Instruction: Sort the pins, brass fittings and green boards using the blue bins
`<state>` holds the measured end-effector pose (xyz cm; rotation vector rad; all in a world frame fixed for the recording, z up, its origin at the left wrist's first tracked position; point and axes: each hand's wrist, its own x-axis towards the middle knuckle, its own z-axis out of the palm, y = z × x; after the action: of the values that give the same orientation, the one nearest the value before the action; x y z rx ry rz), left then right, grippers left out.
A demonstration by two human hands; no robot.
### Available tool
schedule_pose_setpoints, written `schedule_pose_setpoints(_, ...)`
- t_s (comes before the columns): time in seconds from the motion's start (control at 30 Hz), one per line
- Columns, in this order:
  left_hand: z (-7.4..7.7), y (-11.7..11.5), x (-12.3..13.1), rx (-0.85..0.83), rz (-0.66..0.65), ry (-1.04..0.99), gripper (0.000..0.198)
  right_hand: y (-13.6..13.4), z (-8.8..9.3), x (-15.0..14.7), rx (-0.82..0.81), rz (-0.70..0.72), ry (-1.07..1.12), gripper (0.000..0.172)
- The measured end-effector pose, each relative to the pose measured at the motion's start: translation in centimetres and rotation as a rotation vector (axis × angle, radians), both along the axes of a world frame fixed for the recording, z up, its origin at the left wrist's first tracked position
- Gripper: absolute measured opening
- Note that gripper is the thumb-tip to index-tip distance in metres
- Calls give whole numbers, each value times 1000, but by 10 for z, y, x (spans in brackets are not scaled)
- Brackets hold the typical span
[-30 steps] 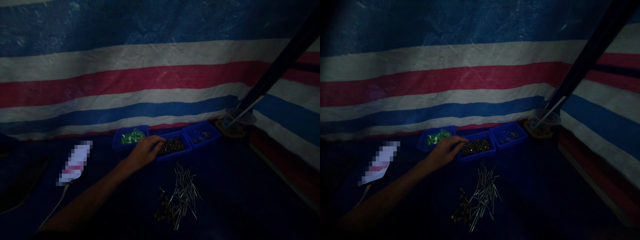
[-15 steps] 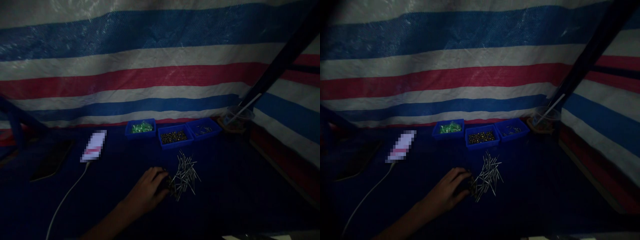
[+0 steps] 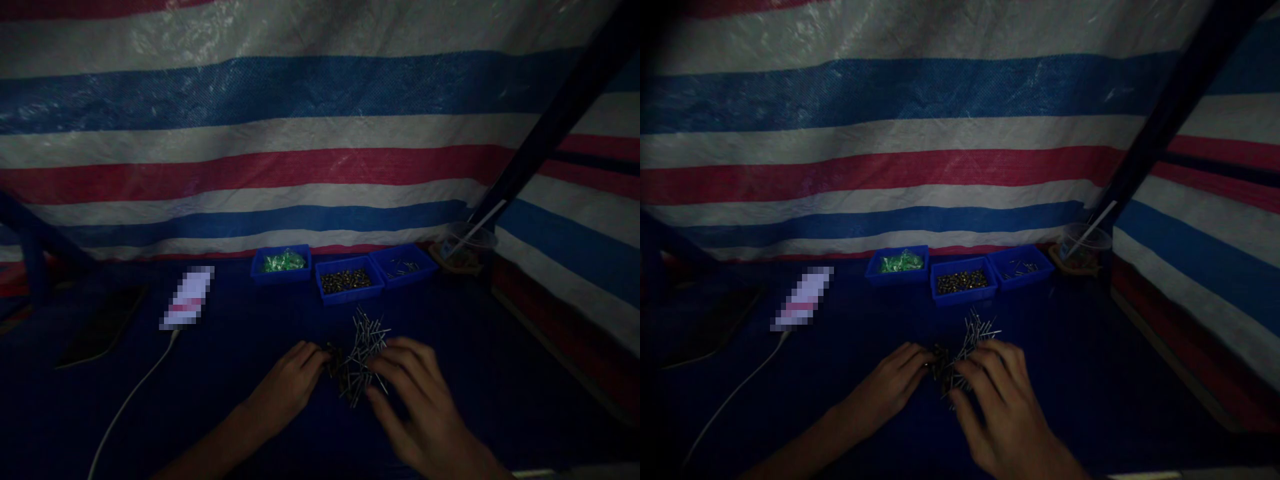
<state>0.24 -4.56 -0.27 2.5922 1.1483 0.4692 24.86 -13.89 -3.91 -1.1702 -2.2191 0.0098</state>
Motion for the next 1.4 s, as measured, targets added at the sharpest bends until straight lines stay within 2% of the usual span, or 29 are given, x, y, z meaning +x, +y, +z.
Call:
schedule_pose_setpoints(0.1, 0, 13, -5, -7, 14, -102, 25, 61, 43, -25, -51, 10, 22, 26)
schedule_pose_setpoints(0.17, -1, 24, -5, -1, 54, -175, 26, 85, 57, -37, -56, 15, 4, 23)
schedule_pose_setpoints(0.23, -1, 35, -1, -29, 104, -253, 26, 98, 59, -45, -77, 12, -51, 23)
schedule_pose_setpoints(0.37, 0, 46, 5, -103, 188, -376, 25, 116, 50, -54, -132, 22, -155, 24)
schedule_pose_setpoints(0.5, 2, 42, 0, -98, 184, -305, 23, 133, 44, -60, -168, 64, -215, 16)
schedule_pose_setpoints(0.67, 1, 38, -5, -74, 162, -86, 20, 148, 38, -61, -142, 63, -240, 10)
schedule_pose_setpoints(0.77, 0, 41, -4, -89, 188, -43, 16, 151, 37, -60, -159, 79, -194, 12)
schedule_pose_setpoints(0.87, 2, 43, -3, -135, 226, -119, 14, 149, 39, -58, -201, 135, -119, 13)
schedule_pose_setpoints(0.97, 8, 43, -2, -241, 269, -283, 15, 147, 41, -57, -205, 200, -87, 15)
schedule_pose_setpoints(1.17, 18, 38, 3, -457, 316, -580, 19, 144, 44, -59, -31, 211, 28, 13)
schedule_pose_setpoints(1.3, 19, 37, 4, -430, 341, -554, 23, 148, 57, -52, 62, 203, 78, 15)
schedule_pose_setpoints(1.4, 17, 33, 3, -313, 285, -417, 22, 166, 77, -39, 140, 82, 86, 19)
